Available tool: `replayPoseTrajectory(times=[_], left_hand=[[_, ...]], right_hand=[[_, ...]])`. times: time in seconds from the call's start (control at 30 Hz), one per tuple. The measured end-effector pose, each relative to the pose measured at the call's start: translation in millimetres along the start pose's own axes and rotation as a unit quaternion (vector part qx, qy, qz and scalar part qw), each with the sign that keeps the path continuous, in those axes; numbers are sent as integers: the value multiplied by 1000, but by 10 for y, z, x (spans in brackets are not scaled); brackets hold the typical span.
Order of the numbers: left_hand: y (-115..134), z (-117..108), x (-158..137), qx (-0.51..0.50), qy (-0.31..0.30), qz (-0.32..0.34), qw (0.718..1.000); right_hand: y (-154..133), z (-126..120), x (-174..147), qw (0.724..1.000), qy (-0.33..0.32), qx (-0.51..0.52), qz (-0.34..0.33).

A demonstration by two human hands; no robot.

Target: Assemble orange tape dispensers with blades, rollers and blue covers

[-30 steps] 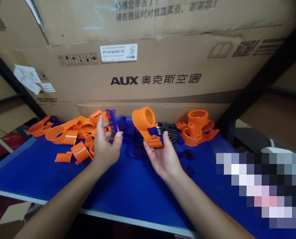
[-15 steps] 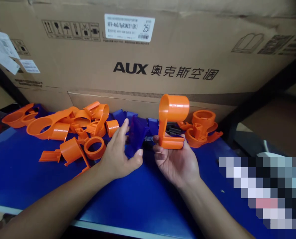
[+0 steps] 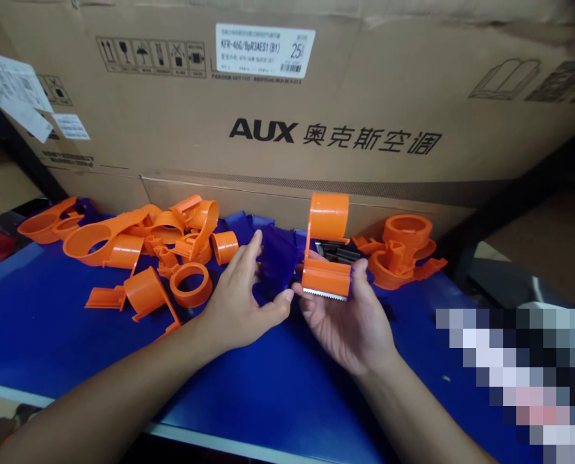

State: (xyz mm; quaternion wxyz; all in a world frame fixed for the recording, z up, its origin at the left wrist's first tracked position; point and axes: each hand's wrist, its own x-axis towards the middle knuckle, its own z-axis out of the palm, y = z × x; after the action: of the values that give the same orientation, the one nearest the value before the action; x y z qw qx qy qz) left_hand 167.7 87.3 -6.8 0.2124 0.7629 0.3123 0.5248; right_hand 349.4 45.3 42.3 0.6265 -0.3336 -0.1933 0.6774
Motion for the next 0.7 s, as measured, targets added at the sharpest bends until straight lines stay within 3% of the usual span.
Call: replayPoseTrajectory(times=[0.2, 0.3, 0.53, 0.7], left_hand=[[35, -44, 33, 44, 3, 11, 999], [74, -169, 105, 109, -6, 66, 992], [74, -557, 353, 259, -101, 252, 927], [94, -619, 388, 265, -157, 268, 913]], right_hand=[[19, 29, -40, 999, -26, -25, -21], [20, 24, -38, 998, -25, -49, -27], [122, -49, 15, 989, -19, -140, 36], [222, -74, -27, 974, -33, -222, 41]])
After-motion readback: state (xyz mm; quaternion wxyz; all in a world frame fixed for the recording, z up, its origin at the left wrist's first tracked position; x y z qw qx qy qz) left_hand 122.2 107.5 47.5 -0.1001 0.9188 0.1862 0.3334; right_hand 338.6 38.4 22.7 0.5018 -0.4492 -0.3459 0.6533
